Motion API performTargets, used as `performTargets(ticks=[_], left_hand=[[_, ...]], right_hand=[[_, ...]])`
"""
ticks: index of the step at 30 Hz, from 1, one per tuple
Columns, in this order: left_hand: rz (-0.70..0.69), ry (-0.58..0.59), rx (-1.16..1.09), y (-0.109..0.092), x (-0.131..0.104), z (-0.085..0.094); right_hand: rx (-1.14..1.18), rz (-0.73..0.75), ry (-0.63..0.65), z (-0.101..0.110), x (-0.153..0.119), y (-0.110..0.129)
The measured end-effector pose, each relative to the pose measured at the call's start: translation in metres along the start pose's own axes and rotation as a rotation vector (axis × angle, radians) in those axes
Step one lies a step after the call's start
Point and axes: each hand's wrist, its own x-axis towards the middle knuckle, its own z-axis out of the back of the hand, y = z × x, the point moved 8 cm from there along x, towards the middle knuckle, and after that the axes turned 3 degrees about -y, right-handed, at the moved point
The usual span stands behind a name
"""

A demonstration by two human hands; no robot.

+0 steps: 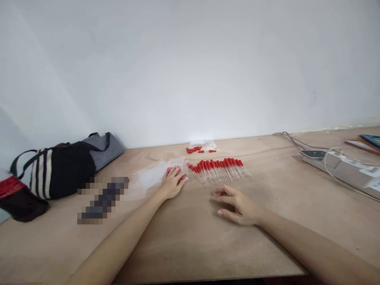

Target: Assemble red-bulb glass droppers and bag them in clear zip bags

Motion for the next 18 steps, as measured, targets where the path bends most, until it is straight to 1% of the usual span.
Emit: performTargets(ticks=[5,6,8,10,12,15,18], left_hand=[[0.015,-0.036,0.019,0.007,0.015,0.001],[0.028,-0.054,0.028,0.008,0.015,0.003],[0.098,-0.106,0.058,0.015,0.013,0.009],[0.219,-0.156,0.099,0.029,0.007,0.015],[0.353,-0.172,0.138,0.049,-0.001,0.020],[0.477,-0.124,0.170,0.077,-0.009,0.020],[0.521,-0.055,0.191,0.095,-0.013,0.018]], right_hand=[[-0.203,-0.091,-0.112,0.002,0.004,-0.012],[-0.240,-0.110,-0.138,0.003,0.006,-0.015],[-0.302,-0.139,-0.179,0.003,0.013,-0.023],[-0.355,-0.152,-0.198,0.002,0.023,-0.031],[-0.398,-0.148,-0.187,-0.001,0.034,-0.037],[-0.442,-0.134,-0.124,-0.010,0.050,-0.044],[-0.451,-0.152,-0.060,-0.017,0.061,-0.047]])
